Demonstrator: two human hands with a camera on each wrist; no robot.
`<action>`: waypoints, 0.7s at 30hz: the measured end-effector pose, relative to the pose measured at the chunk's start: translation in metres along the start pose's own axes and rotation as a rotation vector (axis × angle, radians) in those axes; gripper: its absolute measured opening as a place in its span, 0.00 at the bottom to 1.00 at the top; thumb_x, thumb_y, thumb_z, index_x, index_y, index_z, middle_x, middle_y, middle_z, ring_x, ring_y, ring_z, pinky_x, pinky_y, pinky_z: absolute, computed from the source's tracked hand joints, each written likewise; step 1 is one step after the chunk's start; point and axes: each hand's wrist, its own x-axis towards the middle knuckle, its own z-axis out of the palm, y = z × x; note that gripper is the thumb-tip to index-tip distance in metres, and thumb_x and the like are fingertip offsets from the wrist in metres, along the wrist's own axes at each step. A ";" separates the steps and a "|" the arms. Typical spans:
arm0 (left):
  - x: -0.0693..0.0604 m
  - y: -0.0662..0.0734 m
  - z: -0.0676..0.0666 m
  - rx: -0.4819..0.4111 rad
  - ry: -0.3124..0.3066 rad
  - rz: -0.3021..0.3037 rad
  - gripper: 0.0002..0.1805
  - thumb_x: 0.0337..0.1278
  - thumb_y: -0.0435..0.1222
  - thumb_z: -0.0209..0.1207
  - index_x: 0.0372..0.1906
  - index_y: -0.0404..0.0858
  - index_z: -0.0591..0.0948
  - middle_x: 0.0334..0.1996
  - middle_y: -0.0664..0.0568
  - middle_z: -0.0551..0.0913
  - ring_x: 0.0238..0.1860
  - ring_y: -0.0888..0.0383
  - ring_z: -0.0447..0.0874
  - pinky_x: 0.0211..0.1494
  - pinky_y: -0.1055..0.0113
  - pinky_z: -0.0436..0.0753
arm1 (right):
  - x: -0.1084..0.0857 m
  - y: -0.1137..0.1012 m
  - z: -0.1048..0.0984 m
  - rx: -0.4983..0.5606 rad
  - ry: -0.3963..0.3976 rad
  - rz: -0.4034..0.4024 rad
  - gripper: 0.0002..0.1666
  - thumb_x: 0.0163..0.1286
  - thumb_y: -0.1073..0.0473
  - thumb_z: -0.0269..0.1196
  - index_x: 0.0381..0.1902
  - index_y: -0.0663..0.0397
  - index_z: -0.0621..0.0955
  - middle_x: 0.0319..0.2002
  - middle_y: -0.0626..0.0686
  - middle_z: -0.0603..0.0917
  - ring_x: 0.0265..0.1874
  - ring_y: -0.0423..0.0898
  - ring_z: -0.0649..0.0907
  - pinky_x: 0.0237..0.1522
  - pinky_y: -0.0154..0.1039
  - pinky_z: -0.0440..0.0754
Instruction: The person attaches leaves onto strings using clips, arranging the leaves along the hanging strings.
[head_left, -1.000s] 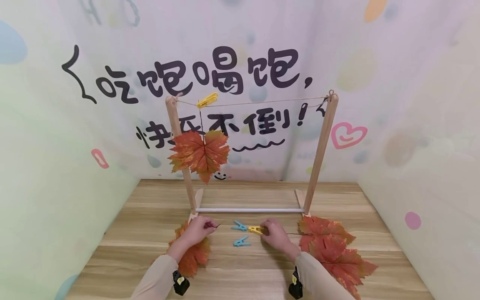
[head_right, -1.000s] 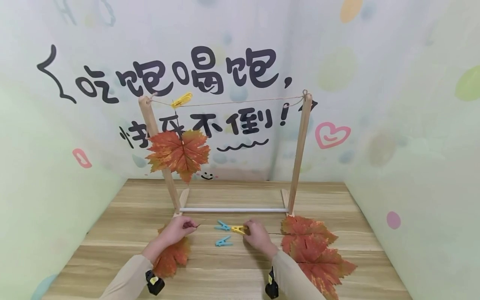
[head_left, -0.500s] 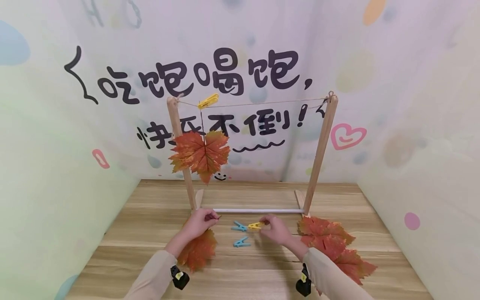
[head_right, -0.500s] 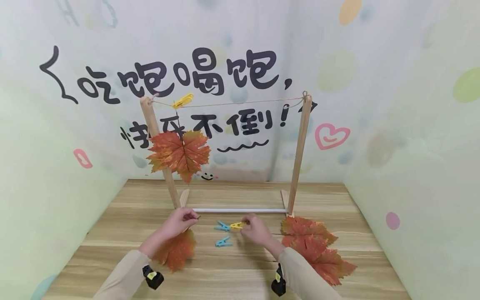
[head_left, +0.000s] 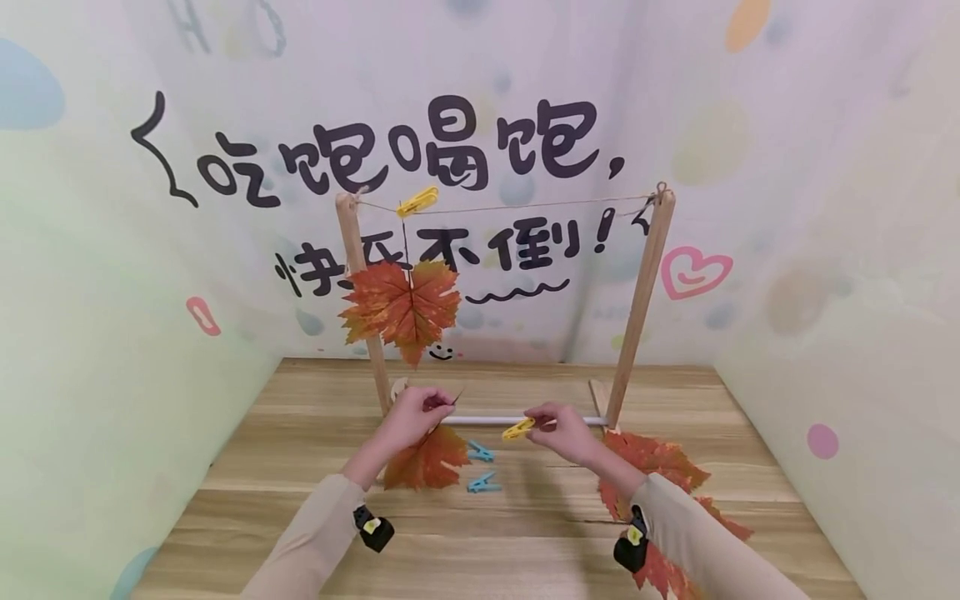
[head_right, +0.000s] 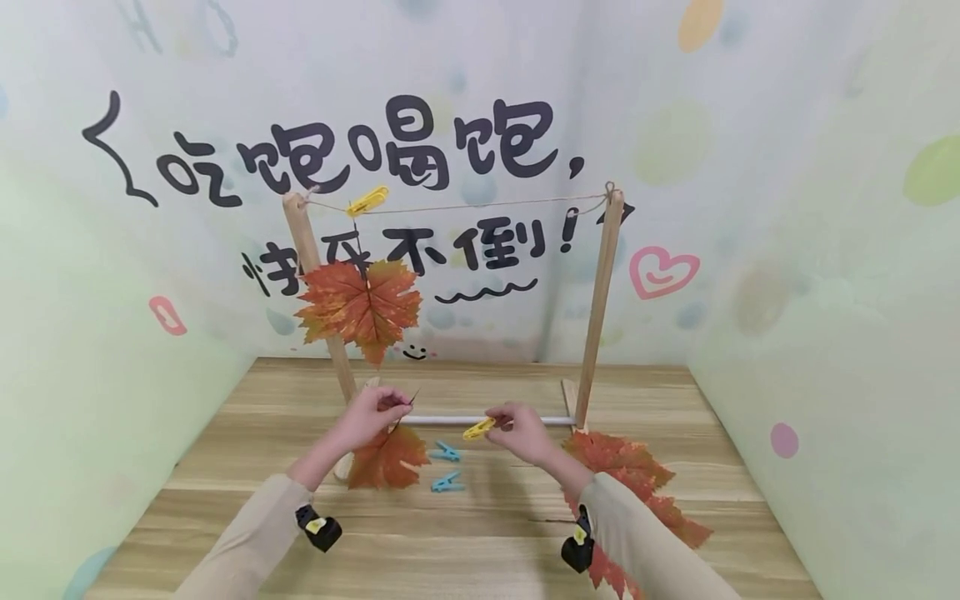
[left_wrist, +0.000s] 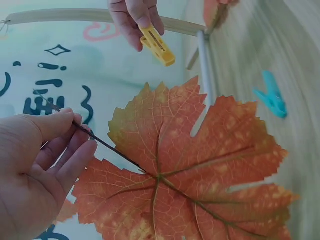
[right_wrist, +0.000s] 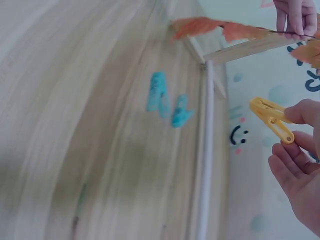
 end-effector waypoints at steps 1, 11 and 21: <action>0.003 0.002 0.000 0.004 0.001 0.002 0.04 0.54 0.29 0.59 0.32 0.30 0.81 0.27 0.49 0.82 0.29 0.59 0.78 0.35 0.68 0.80 | 0.000 -0.003 -0.004 0.013 -0.016 0.010 0.17 0.55 0.68 0.64 0.44 0.71 0.79 0.37 0.59 0.80 0.37 0.50 0.81 0.37 0.33 0.81; 0.022 0.024 -0.005 -0.036 0.017 0.001 0.03 0.53 0.29 0.59 0.33 0.32 0.81 0.29 0.48 0.82 0.30 0.60 0.77 0.34 0.71 0.77 | 0.006 -0.023 -0.037 0.070 -0.131 0.011 0.17 0.59 0.69 0.61 0.46 0.73 0.75 0.41 0.66 0.78 0.42 0.59 0.78 0.40 0.36 0.80; 0.043 0.044 -0.014 -0.004 0.105 0.013 0.04 0.52 0.31 0.61 0.33 0.34 0.82 0.29 0.49 0.82 0.29 0.58 0.78 0.33 0.70 0.79 | 0.014 -0.053 -0.067 0.013 -0.082 -0.020 0.16 0.58 0.70 0.61 0.45 0.72 0.75 0.39 0.62 0.80 0.40 0.52 0.79 0.40 0.36 0.80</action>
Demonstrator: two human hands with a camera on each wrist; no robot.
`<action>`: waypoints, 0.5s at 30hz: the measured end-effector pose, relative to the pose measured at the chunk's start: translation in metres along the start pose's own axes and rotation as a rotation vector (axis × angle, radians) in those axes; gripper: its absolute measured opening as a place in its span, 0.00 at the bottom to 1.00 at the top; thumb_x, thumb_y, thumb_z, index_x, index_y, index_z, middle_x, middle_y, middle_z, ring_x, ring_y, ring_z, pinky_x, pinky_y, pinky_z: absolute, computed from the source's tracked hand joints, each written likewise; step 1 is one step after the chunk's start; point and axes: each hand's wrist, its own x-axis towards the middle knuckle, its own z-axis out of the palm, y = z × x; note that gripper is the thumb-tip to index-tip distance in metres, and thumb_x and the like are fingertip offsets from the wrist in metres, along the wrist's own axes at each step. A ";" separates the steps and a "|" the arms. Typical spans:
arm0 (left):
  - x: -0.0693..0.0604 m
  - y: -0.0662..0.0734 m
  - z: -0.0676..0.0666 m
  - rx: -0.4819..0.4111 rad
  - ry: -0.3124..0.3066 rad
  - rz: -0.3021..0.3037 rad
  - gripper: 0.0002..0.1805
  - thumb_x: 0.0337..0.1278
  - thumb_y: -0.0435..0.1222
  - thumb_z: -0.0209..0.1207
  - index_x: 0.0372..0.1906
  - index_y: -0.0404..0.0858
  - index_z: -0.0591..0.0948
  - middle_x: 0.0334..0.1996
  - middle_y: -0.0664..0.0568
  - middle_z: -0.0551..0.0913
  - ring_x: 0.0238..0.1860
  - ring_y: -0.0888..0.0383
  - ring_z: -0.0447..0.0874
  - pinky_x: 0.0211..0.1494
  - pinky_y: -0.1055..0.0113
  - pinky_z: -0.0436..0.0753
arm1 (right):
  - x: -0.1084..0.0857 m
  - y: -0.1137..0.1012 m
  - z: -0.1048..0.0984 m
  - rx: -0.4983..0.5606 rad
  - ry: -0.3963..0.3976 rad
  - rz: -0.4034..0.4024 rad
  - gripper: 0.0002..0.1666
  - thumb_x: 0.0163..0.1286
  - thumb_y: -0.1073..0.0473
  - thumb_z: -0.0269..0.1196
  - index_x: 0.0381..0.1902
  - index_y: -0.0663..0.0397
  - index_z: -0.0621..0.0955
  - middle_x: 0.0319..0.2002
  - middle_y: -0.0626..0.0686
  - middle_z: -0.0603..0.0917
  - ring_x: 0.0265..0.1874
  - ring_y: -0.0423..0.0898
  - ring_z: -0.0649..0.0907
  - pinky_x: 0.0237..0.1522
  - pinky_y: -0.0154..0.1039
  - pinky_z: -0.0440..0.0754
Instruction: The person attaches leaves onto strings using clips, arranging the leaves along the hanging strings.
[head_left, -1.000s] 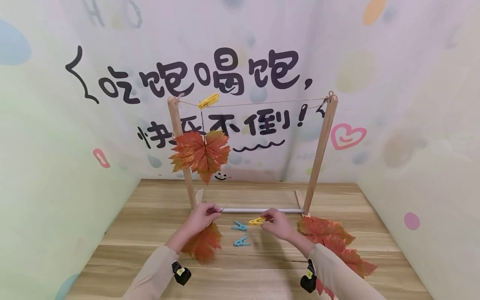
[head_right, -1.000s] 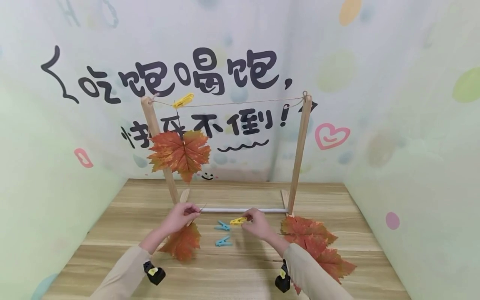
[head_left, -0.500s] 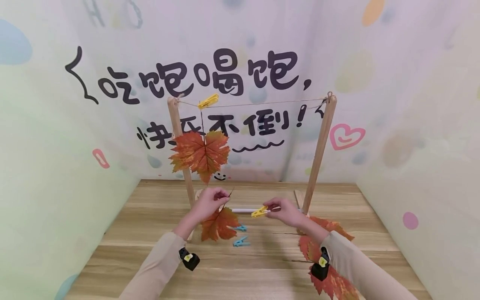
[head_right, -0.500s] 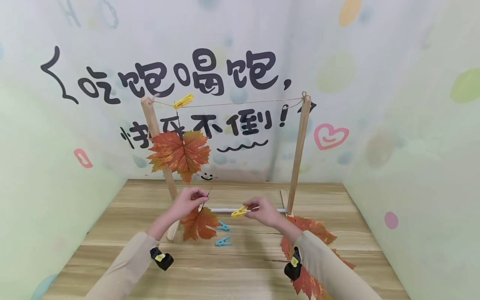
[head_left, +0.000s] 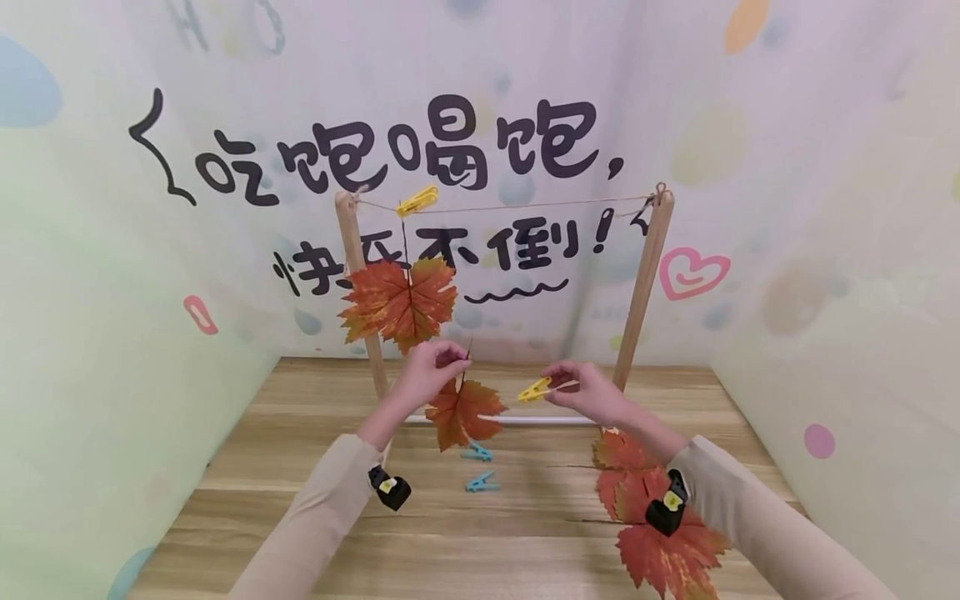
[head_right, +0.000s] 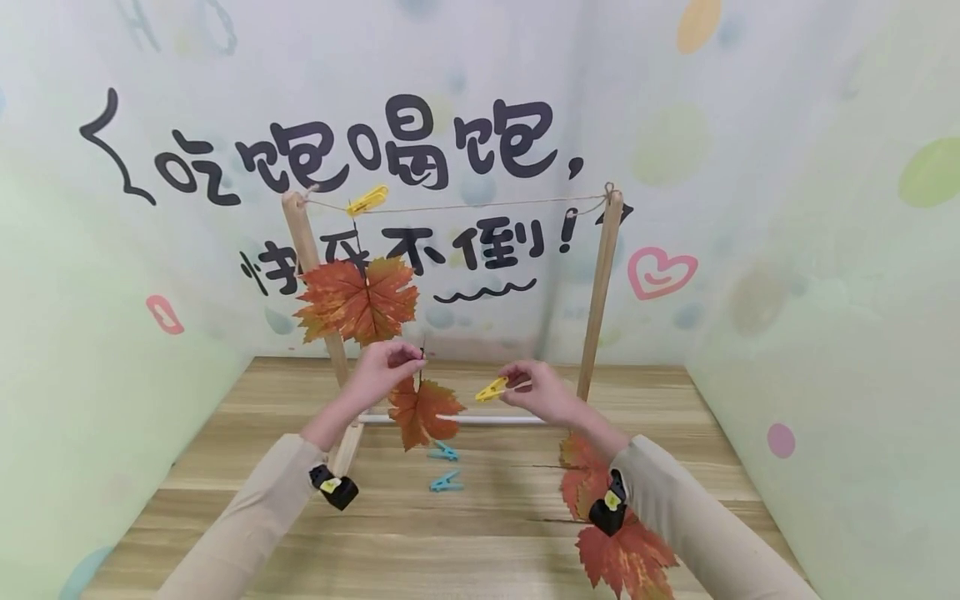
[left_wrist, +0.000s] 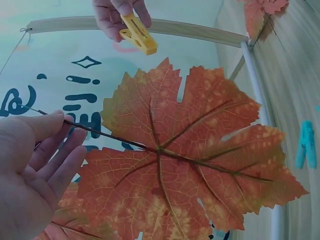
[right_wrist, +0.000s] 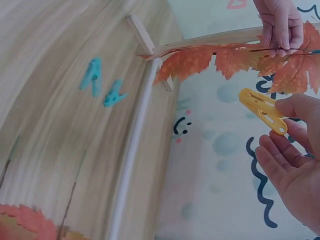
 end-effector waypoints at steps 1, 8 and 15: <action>0.002 0.002 -0.001 -0.004 0.006 -0.013 0.04 0.52 0.32 0.61 0.33 0.35 0.82 0.29 0.49 0.83 0.29 0.58 0.78 0.33 0.70 0.79 | 0.001 -0.003 -0.003 0.000 0.001 0.003 0.16 0.59 0.70 0.61 0.45 0.72 0.75 0.39 0.62 0.80 0.40 0.52 0.79 0.41 0.36 0.80; 0.010 0.013 -0.003 -0.018 0.026 -0.031 0.06 0.52 0.32 0.61 0.36 0.34 0.82 0.32 0.47 0.83 0.33 0.55 0.81 0.39 0.66 0.81 | 0.006 -0.024 -0.021 -0.032 0.039 -0.016 0.17 0.59 0.69 0.61 0.46 0.72 0.75 0.39 0.63 0.80 0.40 0.53 0.80 0.41 0.36 0.81; 0.019 0.025 -0.001 -0.051 0.050 -0.002 0.06 0.52 0.31 0.61 0.35 0.32 0.82 0.32 0.46 0.83 0.32 0.55 0.81 0.37 0.68 0.81 | 0.016 -0.042 -0.039 -0.019 0.122 -0.009 0.19 0.58 0.68 0.62 0.48 0.71 0.75 0.40 0.63 0.81 0.40 0.52 0.80 0.39 0.33 0.81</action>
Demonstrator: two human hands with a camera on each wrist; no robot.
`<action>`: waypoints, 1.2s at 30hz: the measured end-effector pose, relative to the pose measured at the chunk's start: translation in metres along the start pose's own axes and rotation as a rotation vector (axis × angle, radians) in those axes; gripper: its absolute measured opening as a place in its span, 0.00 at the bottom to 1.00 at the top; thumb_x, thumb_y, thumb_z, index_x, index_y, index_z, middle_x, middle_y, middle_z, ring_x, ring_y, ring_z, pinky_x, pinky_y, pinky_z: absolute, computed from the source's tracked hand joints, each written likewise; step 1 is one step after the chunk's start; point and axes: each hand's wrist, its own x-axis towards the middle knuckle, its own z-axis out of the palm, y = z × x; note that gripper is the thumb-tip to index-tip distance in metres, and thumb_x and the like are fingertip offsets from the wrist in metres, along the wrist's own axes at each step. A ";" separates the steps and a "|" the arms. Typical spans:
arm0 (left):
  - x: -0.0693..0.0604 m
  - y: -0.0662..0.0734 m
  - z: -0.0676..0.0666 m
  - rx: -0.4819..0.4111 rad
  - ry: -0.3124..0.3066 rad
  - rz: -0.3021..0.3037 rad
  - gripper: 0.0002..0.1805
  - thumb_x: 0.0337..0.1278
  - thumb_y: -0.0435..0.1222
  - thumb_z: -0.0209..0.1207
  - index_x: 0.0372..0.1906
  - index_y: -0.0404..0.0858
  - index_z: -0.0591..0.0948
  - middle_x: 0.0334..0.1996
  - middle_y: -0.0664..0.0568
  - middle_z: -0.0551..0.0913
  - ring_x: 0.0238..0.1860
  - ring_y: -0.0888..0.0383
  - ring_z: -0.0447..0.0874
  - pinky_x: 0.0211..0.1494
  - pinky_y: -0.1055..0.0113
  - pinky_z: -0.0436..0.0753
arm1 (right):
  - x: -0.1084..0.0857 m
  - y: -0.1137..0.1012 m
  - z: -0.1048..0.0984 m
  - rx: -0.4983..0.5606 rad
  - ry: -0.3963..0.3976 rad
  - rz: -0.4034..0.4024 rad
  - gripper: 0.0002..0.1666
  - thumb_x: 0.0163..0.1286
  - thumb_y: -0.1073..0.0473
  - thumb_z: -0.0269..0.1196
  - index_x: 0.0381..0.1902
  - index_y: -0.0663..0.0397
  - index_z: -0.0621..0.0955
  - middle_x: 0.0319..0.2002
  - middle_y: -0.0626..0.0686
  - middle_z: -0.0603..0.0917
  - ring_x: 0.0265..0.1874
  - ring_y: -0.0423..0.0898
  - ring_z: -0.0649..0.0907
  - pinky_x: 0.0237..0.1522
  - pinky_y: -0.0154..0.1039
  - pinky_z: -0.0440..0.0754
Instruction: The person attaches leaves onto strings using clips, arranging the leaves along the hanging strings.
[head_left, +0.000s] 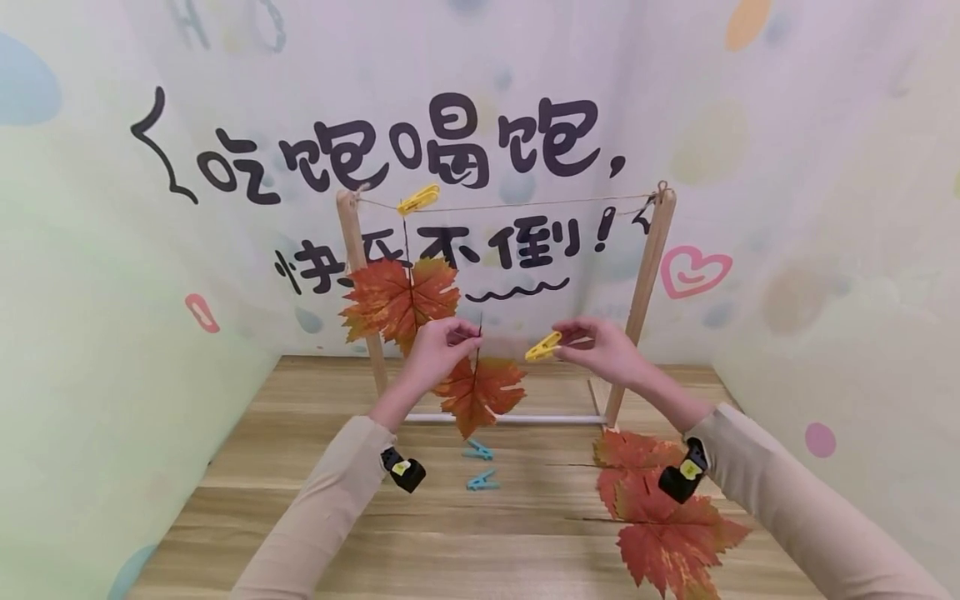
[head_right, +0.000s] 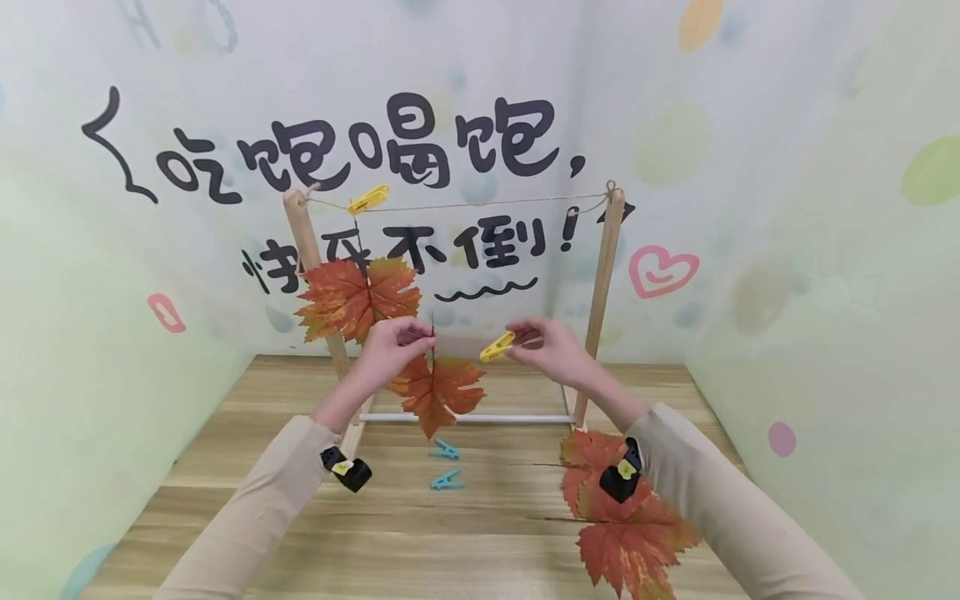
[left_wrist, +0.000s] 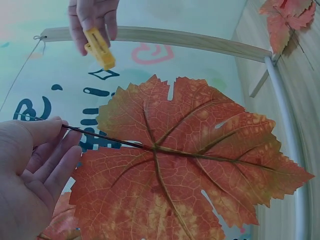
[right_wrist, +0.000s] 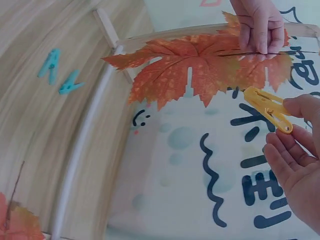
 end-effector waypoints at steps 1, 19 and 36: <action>0.001 0.002 0.000 -0.006 0.004 0.000 0.06 0.52 0.31 0.61 0.35 0.32 0.82 0.32 0.46 0.83 0.32 0.55 0.81 0.37 0.68 0.81 | 0.001 -0.003 -0.002 0.011 0.014 0.001 0.19 0.58 0.69 0.62 0.48 0.71 0.75 0.40 0.64 0.81 0.40 0.52 0.81 0.39 0.33 0.81; 0.032 0.033 -0.017 -0.075 0.123 0.059 0.08 0.52 0.31 0.61 0.36 0.30 0.82 0.33 0.42 0.83 0.33 0.53 0.82 0.37 0.68 0.80 | 0.023 -0.042 -0.019 0.041 0.135 -0.155 0.19 0.59 0.66 0.62 0.48 0.69 0.76 0.40 0.62 0.80 0.38 0.42 0.80 0.39 0.28 0.79; 0.061 0.054 -0.027 -0.089 0.216 0.089 0.09 0.52 0.30 0.61 0.38 0.27 0.81 0.34 0.40 0.83 0.35 0.52 0.81 0.41 0.67 0.80 | 0.037 -0.061 -0.029 0.028 0.199 -0.176 0.19 0.58 0.66 0.63 0.48 0.69 0.76 0.41 0.62 0.80 0.38 0.40 0.81 0.40 0.28 0.79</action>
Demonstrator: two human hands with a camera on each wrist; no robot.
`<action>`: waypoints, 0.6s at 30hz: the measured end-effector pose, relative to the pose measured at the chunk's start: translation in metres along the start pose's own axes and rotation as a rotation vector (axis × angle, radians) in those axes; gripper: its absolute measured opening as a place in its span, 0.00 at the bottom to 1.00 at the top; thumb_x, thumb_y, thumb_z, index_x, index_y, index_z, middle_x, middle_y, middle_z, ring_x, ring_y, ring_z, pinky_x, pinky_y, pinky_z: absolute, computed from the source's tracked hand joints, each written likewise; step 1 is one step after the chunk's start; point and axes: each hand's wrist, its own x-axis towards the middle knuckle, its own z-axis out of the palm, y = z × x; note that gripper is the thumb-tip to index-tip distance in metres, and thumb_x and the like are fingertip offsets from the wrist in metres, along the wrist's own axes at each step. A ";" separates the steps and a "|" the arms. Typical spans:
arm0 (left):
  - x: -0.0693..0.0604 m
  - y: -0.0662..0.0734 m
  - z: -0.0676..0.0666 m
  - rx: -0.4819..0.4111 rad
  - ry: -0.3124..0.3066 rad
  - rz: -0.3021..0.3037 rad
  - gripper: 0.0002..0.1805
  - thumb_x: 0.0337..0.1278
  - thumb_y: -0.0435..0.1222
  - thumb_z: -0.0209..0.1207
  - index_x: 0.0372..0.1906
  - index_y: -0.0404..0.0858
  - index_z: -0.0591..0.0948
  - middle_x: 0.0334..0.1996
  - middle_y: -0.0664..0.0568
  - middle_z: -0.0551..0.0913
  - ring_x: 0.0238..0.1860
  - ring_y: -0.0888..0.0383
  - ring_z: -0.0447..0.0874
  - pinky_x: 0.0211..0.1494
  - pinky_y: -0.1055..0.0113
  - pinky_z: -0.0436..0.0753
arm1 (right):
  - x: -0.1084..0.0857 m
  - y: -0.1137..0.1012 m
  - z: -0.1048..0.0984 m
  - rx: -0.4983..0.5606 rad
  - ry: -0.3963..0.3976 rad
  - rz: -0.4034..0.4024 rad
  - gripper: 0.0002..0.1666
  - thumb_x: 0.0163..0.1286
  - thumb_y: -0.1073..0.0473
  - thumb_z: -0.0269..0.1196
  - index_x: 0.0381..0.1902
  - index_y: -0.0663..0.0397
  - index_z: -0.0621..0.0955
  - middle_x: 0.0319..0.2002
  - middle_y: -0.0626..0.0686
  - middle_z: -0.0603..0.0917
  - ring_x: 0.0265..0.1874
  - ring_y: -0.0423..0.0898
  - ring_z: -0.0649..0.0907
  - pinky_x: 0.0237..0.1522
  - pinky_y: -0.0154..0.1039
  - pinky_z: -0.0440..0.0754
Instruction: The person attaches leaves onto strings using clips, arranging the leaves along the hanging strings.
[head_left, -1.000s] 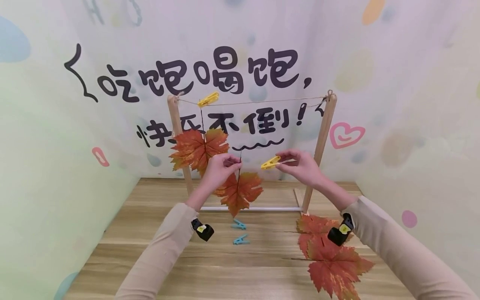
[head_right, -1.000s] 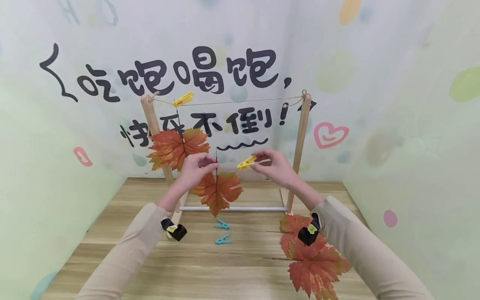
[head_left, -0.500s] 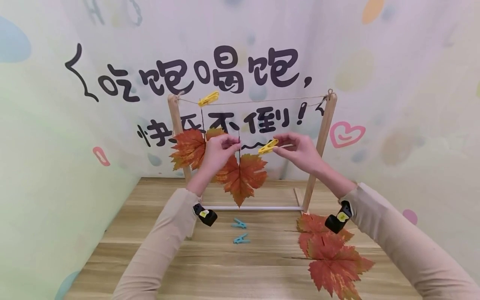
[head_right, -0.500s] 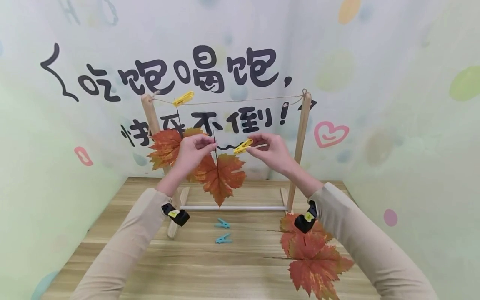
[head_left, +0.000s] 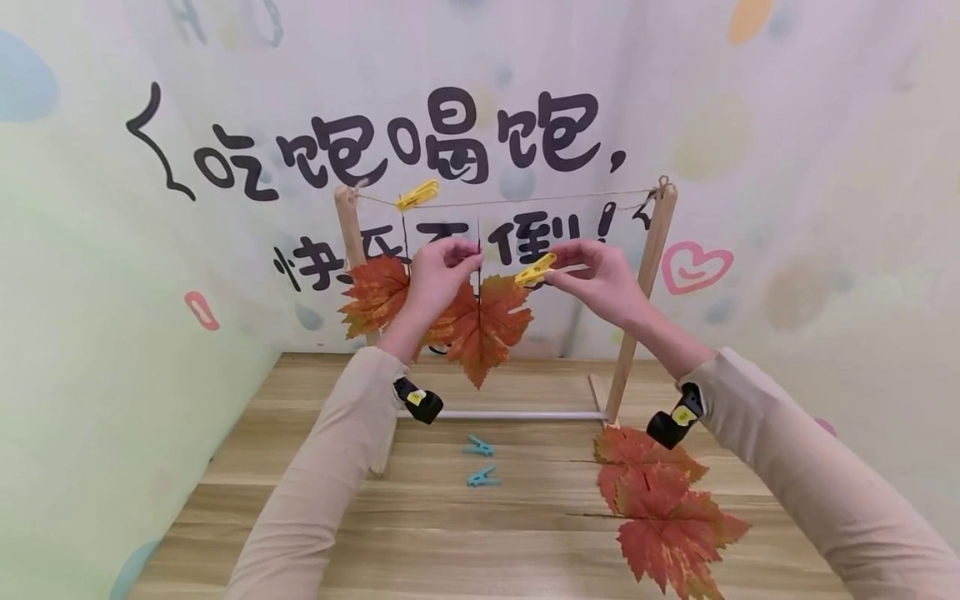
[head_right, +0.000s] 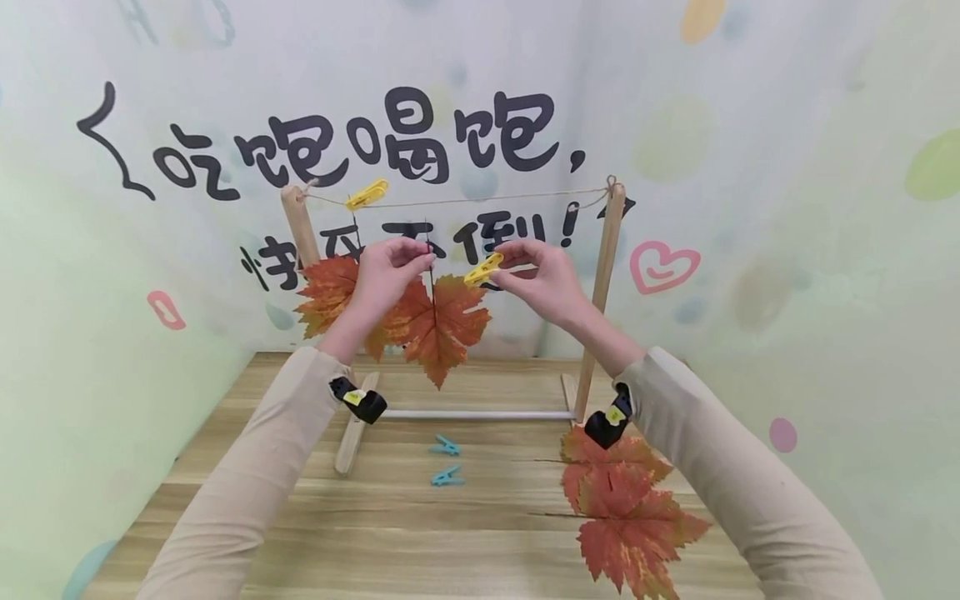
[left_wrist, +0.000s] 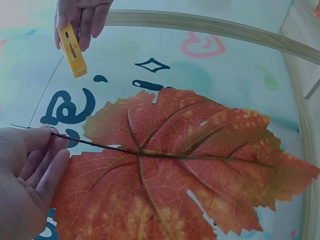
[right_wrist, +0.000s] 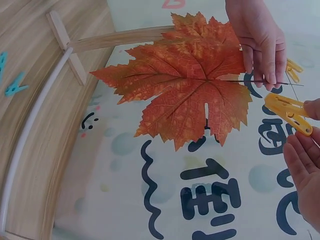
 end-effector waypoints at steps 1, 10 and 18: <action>0.002 0.000 0.000 -0.005 0.006 0.003 0.09 0.52 0.30 0.61 0.38 0.27 0.81 0.34 0.40 0.83 0.35 0.52 0.81 0.41 0.67 0.80 | 0.001 -0.001 0.000 -0.001 0.003 -0.003 0.19 0.58 0.66 0.63 0.48 0.68 0.75 0.41 0.62 0.80 0.38 0.39 0.80 0.40 0.28 0.79; 0.007 0.001 0.002 0.045 0.042 -0.017 0.09 0.52 0.32 0.61 0.38 0.31 0.82 0.35 0.43 0.83 0.35 0.54 0.81 0.41 0.68 0.79 | 0.007 -0.003 0.001 -0.014 0.011 0.005 0.19 0.60 0.64 0.62 0.48 0.67 0.75 0.40 0.61 0.79 0.37 0.39 0.79 0.39 0.26 0.79; 0.012 0.002 0.005 0.063 0.098 -0.040 0.09 0.53 0.33 0.60 0.38 0.32 0.82 0.34 0.43 0.84 0.34 0.54 0.81 0.40 0.68 0.79 | 0.013 -0.006 0.000 -0.017 0.057 -0.007 0.18 0.59 0.64 0.63 0.47 0.66 0.75 0.40 0.58 0.79 0.37 0.39 0.79 0.38 0.26 0.79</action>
